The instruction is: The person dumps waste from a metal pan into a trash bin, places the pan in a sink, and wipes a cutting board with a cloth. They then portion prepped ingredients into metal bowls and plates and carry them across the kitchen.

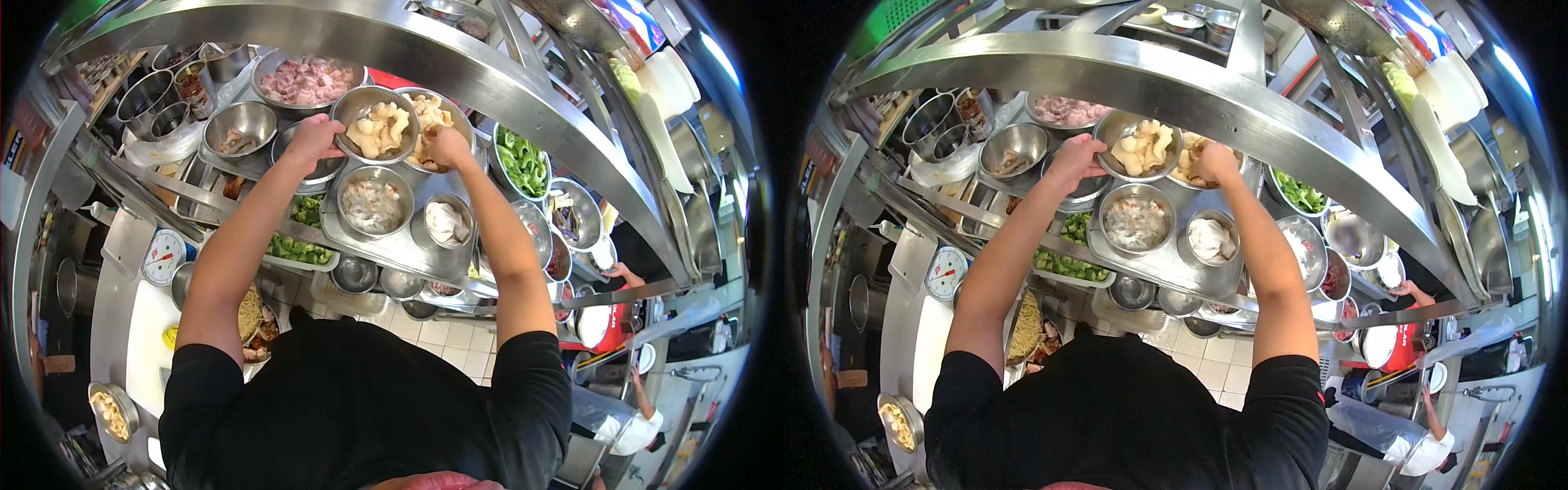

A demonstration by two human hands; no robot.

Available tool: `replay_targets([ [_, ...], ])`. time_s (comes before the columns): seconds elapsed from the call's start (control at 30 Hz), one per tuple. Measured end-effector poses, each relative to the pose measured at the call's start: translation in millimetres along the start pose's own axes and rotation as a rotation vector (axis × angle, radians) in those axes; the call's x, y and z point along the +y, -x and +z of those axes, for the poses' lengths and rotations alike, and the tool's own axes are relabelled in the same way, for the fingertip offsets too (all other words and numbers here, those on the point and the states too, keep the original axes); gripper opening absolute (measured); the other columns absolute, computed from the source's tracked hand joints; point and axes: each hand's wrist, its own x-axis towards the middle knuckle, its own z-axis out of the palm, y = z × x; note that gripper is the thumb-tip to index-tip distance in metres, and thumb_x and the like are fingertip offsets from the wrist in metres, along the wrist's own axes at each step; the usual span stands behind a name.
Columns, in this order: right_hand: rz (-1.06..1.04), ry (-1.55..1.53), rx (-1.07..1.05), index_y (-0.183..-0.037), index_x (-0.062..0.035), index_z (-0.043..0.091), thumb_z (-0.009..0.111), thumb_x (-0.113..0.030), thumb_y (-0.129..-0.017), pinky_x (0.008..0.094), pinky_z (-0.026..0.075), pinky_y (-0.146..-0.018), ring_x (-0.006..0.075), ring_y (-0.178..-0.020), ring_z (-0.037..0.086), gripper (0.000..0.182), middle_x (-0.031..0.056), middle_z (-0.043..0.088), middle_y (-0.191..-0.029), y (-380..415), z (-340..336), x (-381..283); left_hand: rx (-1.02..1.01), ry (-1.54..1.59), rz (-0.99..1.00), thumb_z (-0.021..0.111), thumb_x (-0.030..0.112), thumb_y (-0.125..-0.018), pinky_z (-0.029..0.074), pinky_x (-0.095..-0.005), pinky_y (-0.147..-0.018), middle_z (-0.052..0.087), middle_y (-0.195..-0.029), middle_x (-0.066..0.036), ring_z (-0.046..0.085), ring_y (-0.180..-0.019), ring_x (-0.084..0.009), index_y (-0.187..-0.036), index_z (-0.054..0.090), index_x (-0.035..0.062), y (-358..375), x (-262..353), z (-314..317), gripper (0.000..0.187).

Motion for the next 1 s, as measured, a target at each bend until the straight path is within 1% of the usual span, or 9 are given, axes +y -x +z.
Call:
replay_targets([
  [0.13, 0.038, 0.034, -0.117, -0.096, -0.0006, 0.063, 0.06, -0.038, -0.079, 0.0386, 0.05, -0.079, 0.0333, -0.085, 0.064, 0.041, 0.0206, 0.066, -0.09, 1, -12, -3, 0.028, -0.005, 0.022, 0.054, 0.013, -0.084, 0.058, -0.0324, -0.069, 0.061, -0.086, -0.008, 0.066, -0.074, -0.0181, -0.088, 0.052, 0.004, 3, 11, -13, 0.01],
  [0.27, 0.091, 0.072, -0.254, -0.105, -0.0027, 0.064, 0.057, -0.037, -0.078, 0.0414, 0.049, -0.084, 0.036, -0.095, 0.063, 0.044, 0.0229, 0.065, -0.101, 14, -38, -18, 0.028, 0.013, 0.013, 0.055, 0.015, -0.085, 0.055, -0.0335, -0.075, 0.061, -0.09, -0.006, 0.064, -0.079, -0.0164, -0.096, 0.053, 0.0069, 3, 13, -29, 0.014],
  [0.37, -0.013, -0.216, -0.015, -0.095, -0.0013, 0.062, 0.068, -0.036, -0.075, 0.0376, 0.05, -0.078, 0.0323, -0.085, 0.063, 0.04, 0.0209, 0.066, -0.091, 10, -8, 11, 0.071, 0.027, 0.041, 0.055, 0.013, -0.084, 0.057, -0.0321, -0.068, 0.061, -0.084, -0.007, 0.065, -0.073, -0.0174, -0.088, 0.051, 0.0056, 11, 20, -30, 0.01],
  [0.47, 0.005, 0.15, -0.016, -0.1, -0.0023, 0.062, 0.073, -0.031, -0.071, 0.0374, 0.05, -0.078, 0.0322, -0.085, 0.064, 0.042, 0.0197, 0.066, -0.092, 15, -2, -7, 0.074, 0.018, 0.066, 0.056, 0.013, -0.083, 0.057, -0.0318, -0.068, 0.061, -0.085, -0.007, 0.065, -0.074, -0.017, -0.088, 0.051, 0.0062, 7, 15, -34, 0.009],
  [0.63, 0.076, -0.037, 0.049, -0.081, -0.0018, 0.067, 0.071, -0.029, -0.068, 0.0386, 0.051, -0.074, 0.0304, -0.084, 0.065, 0.03, 0.0192, 0.067, -0.085, 11, -38, -11, 0.092, 0.069, 0.082, 0.056, 0.011, -0.083, 0.057, -0.0325, -0.067, 0.061, -0.085, -0.007, 0.065, -0.074, -0.0175, -0.087, 0.051, 0.0061, 12, 18, -38, 0.008],
  [0.73, 0.048, -0.113, 0.102, -0.085, -0.0007, 0.066, 0.069, -0.026, -0.07, 0.0365, 0.051, -0.072, 0.0274, -0.081, 0.065, 0.029, 0.0179, 0.067, -0.083, 0, -47, 3, 0.115, 0.086, 0.094, 0.055, 0.01, -0.083, 0.058, -0.0334, -0.067, 0.061, -0.085, -0.008, 0.065, -0.074, -0.0184, -0.087, 0.051, 0.005, 14, 18, -45, 0.008],
  [0.77, 0.001, -0.108, 0.173, -0.097, -0.0003, 0.064, 0.063, -0.017, -0.079, 0.0318, 0.051, -0.069, 0.0215, -0.078, 0.064, 0.025, 0.0131, 0.067, -0.089, -17, -29, 25, 0.126, 0.087, 0.098, 0.055, 0.01, -0.083, 0.058, -0.0337, -0.067, 0.06, -0.085, -0.009, 0.065, -0.073, -0.0187, -0.087, 0.051, 0.0046, 13, 17, -46, 0.008],
  [0.87, -0.115, -0.452, 0.198, -0.107, -0.0015, 0.06, 0.056, -0.009, -0.085, 0.027, 0.05, -0.066, 0.0156, -0.076, 0.061, 0.023, 0.0076, 0.063, -0.095, -45, -19, 54, 0.149, 0.089, 0.108, 0.055, 0.01, -0.083, 0.059, -0.034, -0.067, 0.061, -0.086, -0.01, 0.065, -0.073, -0.0193, -0.087, 0.052, 0.0034, 19, 18, -47, 0.008],
  [1.0, -0.079, -1.207, 0.122, -0.111, -0.0032, 0.057, 0.056, -0.011, -0.09, 0.0269, 0.05, -0.064, 0.012, -0.077, 0.059, 0.023, 0.0033, 0.059, -0.095, -25, -49, -3, 0.136, 0.026, 0.053, 0.055, 0.01, -0.083, 0.059, -0.035, -0.067, 0.061, -0.086, -0.01, 0.065, -0.074, -0.0195, -0.088, 0.053, 0.0023, 20, 20, -36, 0.009],
])
